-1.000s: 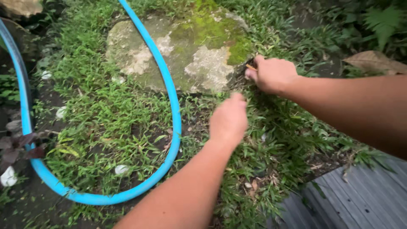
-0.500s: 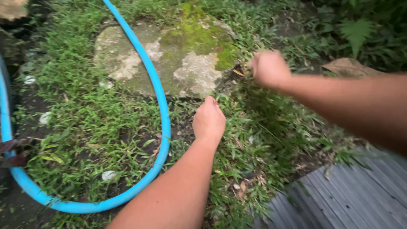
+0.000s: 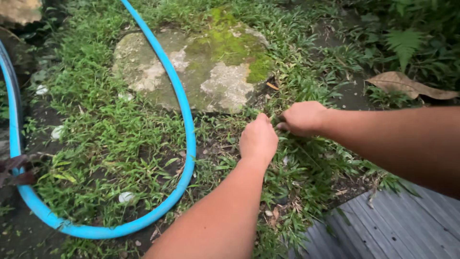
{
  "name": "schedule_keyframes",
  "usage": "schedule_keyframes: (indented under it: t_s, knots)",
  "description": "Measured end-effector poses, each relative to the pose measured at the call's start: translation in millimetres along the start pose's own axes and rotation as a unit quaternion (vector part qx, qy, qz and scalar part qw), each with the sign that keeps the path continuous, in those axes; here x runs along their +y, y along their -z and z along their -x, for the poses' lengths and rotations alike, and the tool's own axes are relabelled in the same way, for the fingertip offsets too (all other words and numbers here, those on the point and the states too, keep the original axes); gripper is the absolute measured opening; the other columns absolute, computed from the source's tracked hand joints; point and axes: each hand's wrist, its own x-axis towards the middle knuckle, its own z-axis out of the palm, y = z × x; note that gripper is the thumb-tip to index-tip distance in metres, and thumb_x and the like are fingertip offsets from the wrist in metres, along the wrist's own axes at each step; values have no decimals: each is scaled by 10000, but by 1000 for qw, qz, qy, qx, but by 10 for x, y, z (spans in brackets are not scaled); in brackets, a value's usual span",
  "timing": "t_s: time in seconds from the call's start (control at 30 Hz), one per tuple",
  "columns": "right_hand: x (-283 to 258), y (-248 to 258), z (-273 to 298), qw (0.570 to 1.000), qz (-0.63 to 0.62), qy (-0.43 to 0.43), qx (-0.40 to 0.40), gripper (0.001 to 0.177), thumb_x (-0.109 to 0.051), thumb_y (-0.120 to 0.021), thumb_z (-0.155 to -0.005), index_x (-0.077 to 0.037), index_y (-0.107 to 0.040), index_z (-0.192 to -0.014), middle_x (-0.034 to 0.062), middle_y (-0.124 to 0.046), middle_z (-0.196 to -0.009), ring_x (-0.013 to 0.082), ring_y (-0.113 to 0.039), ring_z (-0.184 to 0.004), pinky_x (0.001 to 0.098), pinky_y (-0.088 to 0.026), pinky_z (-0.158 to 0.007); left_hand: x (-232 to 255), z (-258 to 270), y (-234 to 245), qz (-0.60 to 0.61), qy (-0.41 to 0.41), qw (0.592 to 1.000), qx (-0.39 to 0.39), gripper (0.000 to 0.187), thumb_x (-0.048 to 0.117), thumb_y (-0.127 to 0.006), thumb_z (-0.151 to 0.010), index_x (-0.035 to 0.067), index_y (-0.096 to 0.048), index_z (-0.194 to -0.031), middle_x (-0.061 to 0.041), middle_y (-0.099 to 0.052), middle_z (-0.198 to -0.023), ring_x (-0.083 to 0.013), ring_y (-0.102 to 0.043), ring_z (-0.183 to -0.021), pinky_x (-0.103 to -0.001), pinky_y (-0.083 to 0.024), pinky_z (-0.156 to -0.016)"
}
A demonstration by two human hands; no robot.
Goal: The person weeds the garden by pulling grass and weeds from the ground by hand.
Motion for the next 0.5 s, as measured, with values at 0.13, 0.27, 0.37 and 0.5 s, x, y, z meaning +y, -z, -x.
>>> schedule_keyframes:
  t_s: [0.13,0.27,0.37,0.5]
  knots:
    - [157,-141,-97,998,-37,-25,49,291,-351,-520,-966,-173,-747,-1009,183,-754,-992,394,-730,-922,529,-572,-827,-21,-47,-6,18,27,999,-36,188,192,-542,-992,94,-647,-1113,-195,-753,-986,-374,-748,-945,-510,-572,-856]
    - [727,84,-122,950,-169,-169,201,286,-282,-549,-922,-90,-759,-896,209,-744,-939,400,-733,-862,538,-579,-796,-80,-125,56,-12,3,1000,-5,302,243,-627,-952,113,-584,-1221,-224,-726,-1019,-447,-695,-989,-556,-542,-859]
    - [1047,103,54,946,-142,-166,237,315,-316,-531,-975,-78,-736,-967,231,-718,-984,449,-689,-898,567,-551,-802,8,-280,39,-20,-27,999,-6,420,276,-636,-954,154,-511,-1336,-221,-722,-1022,-449,-690,-985,-564,-538,-841]
    - [956,-154,234,971,-148,-93,163,321,-362,-548,-943,-110,-730,-1023,213,-722,-977,435,-682,-917,543,-532,-843,21,-619,-134,-115,-60,989,-70,667,416,-712,-892,115,-441,-1422,-236,-701,-1040,-438,-682,-994,-552,-543,-828]
